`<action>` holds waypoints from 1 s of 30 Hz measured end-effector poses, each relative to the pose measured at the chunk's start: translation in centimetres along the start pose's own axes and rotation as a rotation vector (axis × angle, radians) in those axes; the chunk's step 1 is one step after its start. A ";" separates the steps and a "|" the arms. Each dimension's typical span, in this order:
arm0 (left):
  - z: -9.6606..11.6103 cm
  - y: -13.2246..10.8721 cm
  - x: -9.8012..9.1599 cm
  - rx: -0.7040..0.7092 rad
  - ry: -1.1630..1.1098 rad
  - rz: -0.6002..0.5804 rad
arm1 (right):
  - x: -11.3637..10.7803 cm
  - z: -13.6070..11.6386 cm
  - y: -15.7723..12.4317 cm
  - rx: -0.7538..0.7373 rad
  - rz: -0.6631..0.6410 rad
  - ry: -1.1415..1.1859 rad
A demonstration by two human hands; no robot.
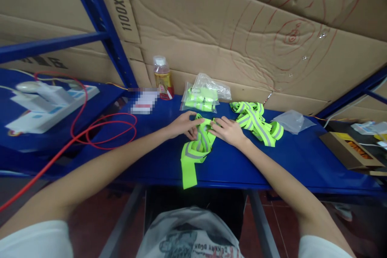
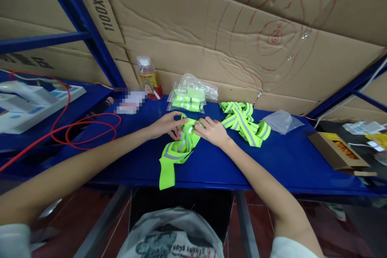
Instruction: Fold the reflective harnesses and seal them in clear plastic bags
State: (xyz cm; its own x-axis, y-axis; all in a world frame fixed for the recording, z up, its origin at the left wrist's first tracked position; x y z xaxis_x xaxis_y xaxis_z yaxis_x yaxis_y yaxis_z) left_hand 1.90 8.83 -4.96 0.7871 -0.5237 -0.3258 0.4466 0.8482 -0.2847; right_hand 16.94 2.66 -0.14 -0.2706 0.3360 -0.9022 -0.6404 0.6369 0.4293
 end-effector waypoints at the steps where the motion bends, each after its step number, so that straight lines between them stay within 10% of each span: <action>1: 0.0 0.0 -0.1 -0.005 -0.002 -0.014 | -0.2 -0.2 -0.1 -0.012 -0.006 0.037; 12: 0.7 0.2 -1.0 0.076 0.064 -0.085 | -3.6 4.2 -0.7 0.317 0.190 0.452; 17: 0.7 0.4 -1.4 0.125 0.125 -0.048 | -1.2 5.7 -1.6 0.630 -0.064 0.429; 30: -0.4 0.9 -1.3 0.106 -0.060 -0.035 | 0.4 4.8 -1.3 0.618 0.094 0.638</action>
State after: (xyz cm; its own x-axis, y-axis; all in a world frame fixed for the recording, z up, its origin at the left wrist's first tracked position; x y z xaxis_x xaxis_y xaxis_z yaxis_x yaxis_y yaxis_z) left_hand 1.15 10.28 -5.14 0.7929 -0.5504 -0.2616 0.5143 0.8346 -0.1972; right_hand 21.16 5.31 -0.81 -0.7694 0.0730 -0.6346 -0.1433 0.9484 0.2829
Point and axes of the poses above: each hand's wrist, its own y-axis towards the middle knuckle, its own x-axis out of the palm, z = x × y, the point moved 9 cm from there along y, towards the middle knuckle, and after that the axes turned 14 degrees about y, right-handed, at the moved point
